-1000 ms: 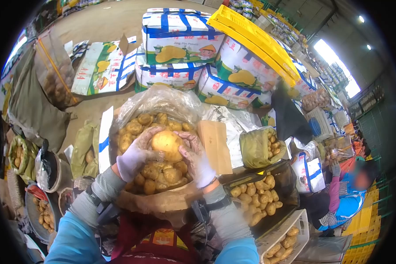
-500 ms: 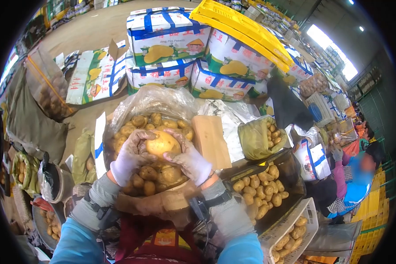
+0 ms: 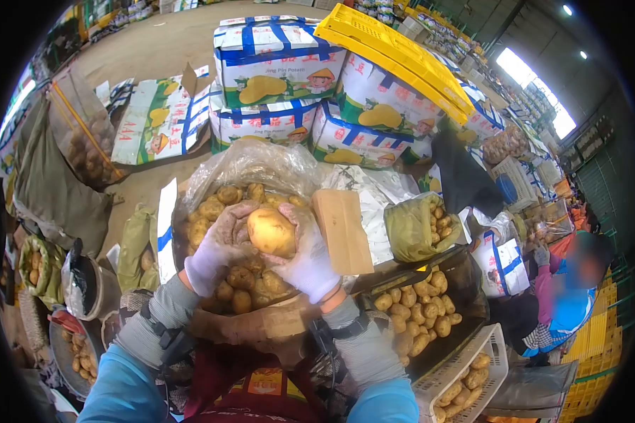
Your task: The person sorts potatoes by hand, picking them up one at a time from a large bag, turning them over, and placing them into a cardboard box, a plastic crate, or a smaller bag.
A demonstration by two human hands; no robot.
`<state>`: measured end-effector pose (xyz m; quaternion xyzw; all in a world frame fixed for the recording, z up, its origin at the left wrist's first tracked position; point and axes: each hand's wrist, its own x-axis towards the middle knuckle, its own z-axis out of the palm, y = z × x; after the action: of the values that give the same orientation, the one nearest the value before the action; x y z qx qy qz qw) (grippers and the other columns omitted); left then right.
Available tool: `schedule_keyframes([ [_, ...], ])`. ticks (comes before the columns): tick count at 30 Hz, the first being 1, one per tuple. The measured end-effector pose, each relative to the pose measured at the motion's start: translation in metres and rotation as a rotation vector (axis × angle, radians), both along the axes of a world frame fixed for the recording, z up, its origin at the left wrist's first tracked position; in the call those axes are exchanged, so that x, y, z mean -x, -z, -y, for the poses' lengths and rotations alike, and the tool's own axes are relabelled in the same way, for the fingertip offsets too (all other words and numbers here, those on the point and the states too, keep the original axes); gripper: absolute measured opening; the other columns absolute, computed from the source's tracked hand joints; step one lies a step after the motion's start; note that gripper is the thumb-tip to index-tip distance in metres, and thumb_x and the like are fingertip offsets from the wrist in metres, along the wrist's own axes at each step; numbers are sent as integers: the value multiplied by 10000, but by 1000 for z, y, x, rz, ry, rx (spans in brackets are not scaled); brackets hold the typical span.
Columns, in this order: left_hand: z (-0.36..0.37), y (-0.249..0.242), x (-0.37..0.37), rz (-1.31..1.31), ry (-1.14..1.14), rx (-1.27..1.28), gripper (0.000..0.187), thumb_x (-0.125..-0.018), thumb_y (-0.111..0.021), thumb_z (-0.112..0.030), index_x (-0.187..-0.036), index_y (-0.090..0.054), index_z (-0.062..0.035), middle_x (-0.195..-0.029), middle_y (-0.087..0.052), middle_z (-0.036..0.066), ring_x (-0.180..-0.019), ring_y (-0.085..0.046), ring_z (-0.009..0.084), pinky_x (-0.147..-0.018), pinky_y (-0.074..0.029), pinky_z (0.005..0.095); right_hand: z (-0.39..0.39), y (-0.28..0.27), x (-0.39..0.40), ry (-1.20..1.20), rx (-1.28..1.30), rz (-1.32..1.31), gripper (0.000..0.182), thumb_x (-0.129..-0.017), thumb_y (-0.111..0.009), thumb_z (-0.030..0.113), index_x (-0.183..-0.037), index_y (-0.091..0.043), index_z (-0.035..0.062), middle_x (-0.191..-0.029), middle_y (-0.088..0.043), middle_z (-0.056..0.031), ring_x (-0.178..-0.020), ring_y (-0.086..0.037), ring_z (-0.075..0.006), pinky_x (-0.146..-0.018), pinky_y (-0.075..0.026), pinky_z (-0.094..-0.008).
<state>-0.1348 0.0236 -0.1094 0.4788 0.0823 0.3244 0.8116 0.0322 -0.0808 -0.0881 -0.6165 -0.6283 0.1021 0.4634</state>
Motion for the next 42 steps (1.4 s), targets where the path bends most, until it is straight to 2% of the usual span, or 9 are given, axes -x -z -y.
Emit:
schedule_keyframes([
  [3, -4, -6, 4, -24, 11, 44, 466, -805, -594, 110, -1235, -474, -23, -1384, -457, 113, -1229, -492, 198, -1009, -438, 342, -2, -3, 0, -28, 6, -112, 698, -688, -829, 180, -1274, -489, 10, -1246, -556, -144, -1156, -553, -286, -1005, -437, -369],
  [8, -6, -30, 7, -255, -122, 158, 201, -944, -510, -38, -1142, -546, -44, -1257, -575, 94, -1082, -593, 180, -854, -508, 280, 24, -7, -44, -69, 287, -1722, 530, -791, -756, 225, -1258, -532, 118, -1205, -612, -102, -1068, -614, -263, -882, -523, -406],
  [13, -26, -22, 27, -245, -298, 257, 211, -979, -482, -129, -1173, -543, -70, -1210, -603, 81, -1056, -606, 175, -851, -506, 288, 141, -26, -176, 375, 238, -1299, 493, -811, -727, 351, -1233, -530, 188, -1205, -590, -52, -1103, -579, -257, -824, -492, -384],
  [18, -24, -27, 40, -254, -300, 281, 248, -996, -466, -185, -1206, -530, -70, -1198, -603, 77, -1048, -605, 172, -852, -506, 286, 259, 14, -258, 1104, 951, -684, 509, -841, -681, 285, -1298, -502, 150, -1072, -609, -26, -965, -596, -224, -802, -484, -453],
  [24, -27, -26, 40, -222, -243, 254, 280, -1001, -470, -215, -1226, -518, -57, -1185, -603, 91, -1051, -601, 175, -851, -504, 286, 120, 3, -202, 467, 783, -286, 493, -872, -597, 114, -1339, -459, 40, -1006, -607, -33, -798, -549, -96, -650, -433, -189],
  [26, -30, -26, 41, -219, -229, 258, 282, -1002, -471, -219, -1226, -519, -55, -1177, -606, 94, -1050, -601, 178, -850, -504, 289, 46, 22, -149, 192, 823, -38, 535, -827, -677, 150, -1317, -496, 33, -1135, -626, -211, -1009, -629, -223, -807, -514, -303],
  [33, -40, -24, 47, -226, -266, 335, 273, -992, -503, -235, -1207, -539, -71, -1152, -617, 88, -1045, -602, 196, -871, -494, 327, -73, 133, 18, -629, 1223, 1014, 787, -612, -812, 257, -1332, -519, 132, -1301, -556, -163, -1170, -559, -330, -946, -485, -405],
  [37, -40, -31, 56, -175, -272, 359, 260, -981, -525, -232, -1187, -558, -77, -1165, -612, 84, -1047, -602, 197, -866, -493, 324, -79, 166, 21, -716, 1319, 1007, 782, -615, -812, 242, -1326, -511, 119, -1231, -610, -127, -1086, -614, -313, -886, -512, -424],
  [42, -41, -28, 47, -203, -251, 352, 261, -957, -568, -199, -1178, -568, -60, -1163, -612, 71, -1025, -604, 172, -838, -493, 301, -71, 148, -27, -106, 1194, -663, 708, -801, -704, 414, -1347, -443, 47, -1174, -617, -134, -974, -646, -293, -804, -541, -397],
])
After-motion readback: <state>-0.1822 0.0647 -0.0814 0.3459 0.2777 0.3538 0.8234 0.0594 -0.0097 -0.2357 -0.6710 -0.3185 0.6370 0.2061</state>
